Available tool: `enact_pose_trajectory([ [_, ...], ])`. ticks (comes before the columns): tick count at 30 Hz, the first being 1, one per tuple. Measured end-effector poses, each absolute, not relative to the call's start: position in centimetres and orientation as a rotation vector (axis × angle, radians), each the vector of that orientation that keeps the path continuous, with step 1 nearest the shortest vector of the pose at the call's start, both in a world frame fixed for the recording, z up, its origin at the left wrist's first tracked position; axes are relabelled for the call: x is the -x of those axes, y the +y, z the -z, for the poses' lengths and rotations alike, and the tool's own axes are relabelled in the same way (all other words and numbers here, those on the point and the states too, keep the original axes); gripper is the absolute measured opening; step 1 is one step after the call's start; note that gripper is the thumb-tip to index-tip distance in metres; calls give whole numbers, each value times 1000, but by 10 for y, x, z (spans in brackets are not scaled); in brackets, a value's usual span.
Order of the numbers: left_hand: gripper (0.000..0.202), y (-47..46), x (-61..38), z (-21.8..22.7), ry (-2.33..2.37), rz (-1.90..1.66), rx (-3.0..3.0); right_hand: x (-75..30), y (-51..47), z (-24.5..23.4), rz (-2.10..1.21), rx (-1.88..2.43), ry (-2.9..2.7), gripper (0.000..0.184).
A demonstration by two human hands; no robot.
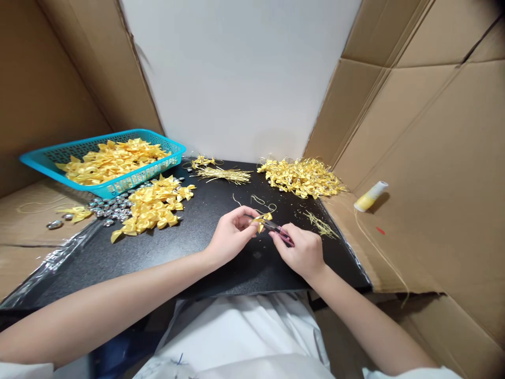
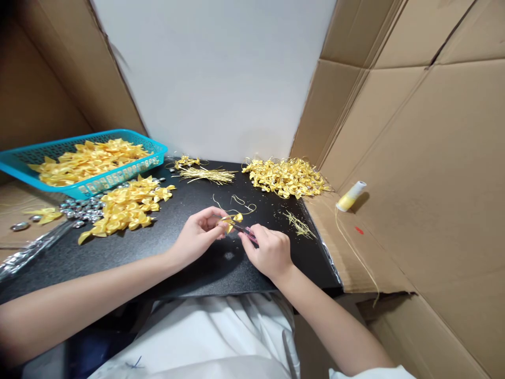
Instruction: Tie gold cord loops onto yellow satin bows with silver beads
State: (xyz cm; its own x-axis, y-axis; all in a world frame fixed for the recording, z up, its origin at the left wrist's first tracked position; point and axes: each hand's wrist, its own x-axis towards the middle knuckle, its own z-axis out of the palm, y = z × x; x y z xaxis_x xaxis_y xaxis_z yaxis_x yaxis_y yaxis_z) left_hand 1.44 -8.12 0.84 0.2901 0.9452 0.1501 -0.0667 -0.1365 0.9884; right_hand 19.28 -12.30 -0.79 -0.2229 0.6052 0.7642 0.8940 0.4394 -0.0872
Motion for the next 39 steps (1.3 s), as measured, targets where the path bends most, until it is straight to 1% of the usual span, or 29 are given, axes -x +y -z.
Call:
enact_pose_trajectory([
  [6, 21, -83, -15, -7, 889, -1108, -1406, -192, -124, 8, 600, 1261, -1968, 24],
  [18, 21, -82, -15, -1, 910, -1122, -1417, -191, -125, 11, 600, 1375, -1980, 30],
  [39, 19, -84, -14, 2, 932, -1125, -1544, -193, -124, 9, 610, 1343, -2041, 38],
])
